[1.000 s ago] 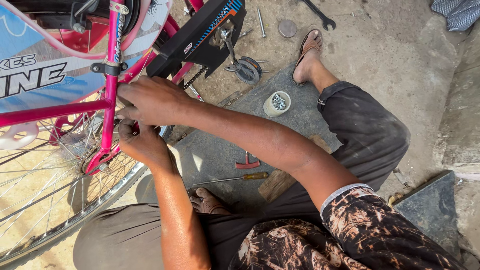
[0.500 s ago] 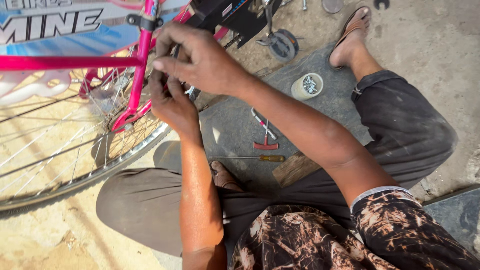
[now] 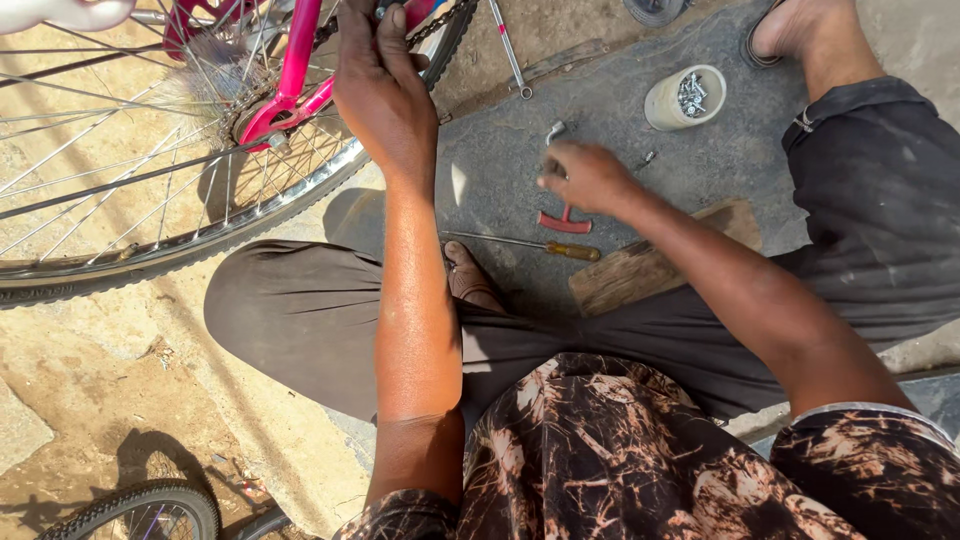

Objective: The person unscrews components from a pink bicycle using a screwdriver and wrench, then selects small metal parts from a container by hand.

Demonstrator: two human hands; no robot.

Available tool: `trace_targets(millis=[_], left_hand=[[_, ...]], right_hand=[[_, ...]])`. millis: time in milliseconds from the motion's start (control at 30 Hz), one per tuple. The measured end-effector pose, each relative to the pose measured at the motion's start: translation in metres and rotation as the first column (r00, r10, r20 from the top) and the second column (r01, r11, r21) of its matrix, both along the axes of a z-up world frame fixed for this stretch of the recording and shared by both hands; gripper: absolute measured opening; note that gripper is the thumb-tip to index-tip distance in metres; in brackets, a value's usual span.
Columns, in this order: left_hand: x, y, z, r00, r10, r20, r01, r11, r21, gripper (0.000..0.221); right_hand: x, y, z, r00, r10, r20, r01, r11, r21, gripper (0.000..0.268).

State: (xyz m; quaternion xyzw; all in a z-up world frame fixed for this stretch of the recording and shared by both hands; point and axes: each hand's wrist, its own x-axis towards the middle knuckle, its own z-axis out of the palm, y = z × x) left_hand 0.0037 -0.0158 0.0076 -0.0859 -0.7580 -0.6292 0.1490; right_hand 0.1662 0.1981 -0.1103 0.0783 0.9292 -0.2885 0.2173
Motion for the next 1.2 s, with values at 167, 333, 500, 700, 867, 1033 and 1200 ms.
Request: trace_targets(millis=[167,333,500,700,867,1033,1200], left_hand=[[-0.008,0.001,-0.012,0.998,-0.033,0.059,0.030,0.998,0.052,0.023],[-0.009,-0.003,-0.013,0.989,-0.106,0.105,0.089,0.984,0.151,0.030],[-0.013,-0.006,-0.013,0.978,-0.170,0.119,0.143,0.967,0.210,0.032],[-0.012,-0.001,-0.012,0.976,-0.152,0.156,0.107,0.958,0.265,0.030],[-0.010,0.006,-0.012,0.981,-0.119,0.151,0.072,0.956,0.285,0.027],[-0.012,0.007,-0.015,0.994,-0.075,0.079,0.054,0.968,0.246,0.027],[-0.010,0.009,-0.013,0.995,0.012,0.096,-0.026,0.989,0.146,0.032]], right_hand=[[0.113,-0.049,-0.143,0.908,0.268,0.322,-0.374,0.865,0.334,0.026],[0.110,-0.046,-0.150,0.879,0.379,0.289,-0.473,0.766,0.435,0.035],[0.075,-0.044,-0.016,0.951,0.166,0.260,-0.218,0.958,0.186,0.042],[0.079,-0.053,0.171,0.982,-0.179,-0.067,0.186,0.976,0.118,0.035],[0.086,-0.102,0.228,0.775,-0.160,-0.611,0.153,0.986,-0.063,0.044],[0.072,-0.123,0.237,0.739,-0.089,-0.668,0.191,0.978,0.081,0.043],[0.071,-0.129,0.248,0.742,0.003,-0.670,0.201,0.953,0.226,0.042]])
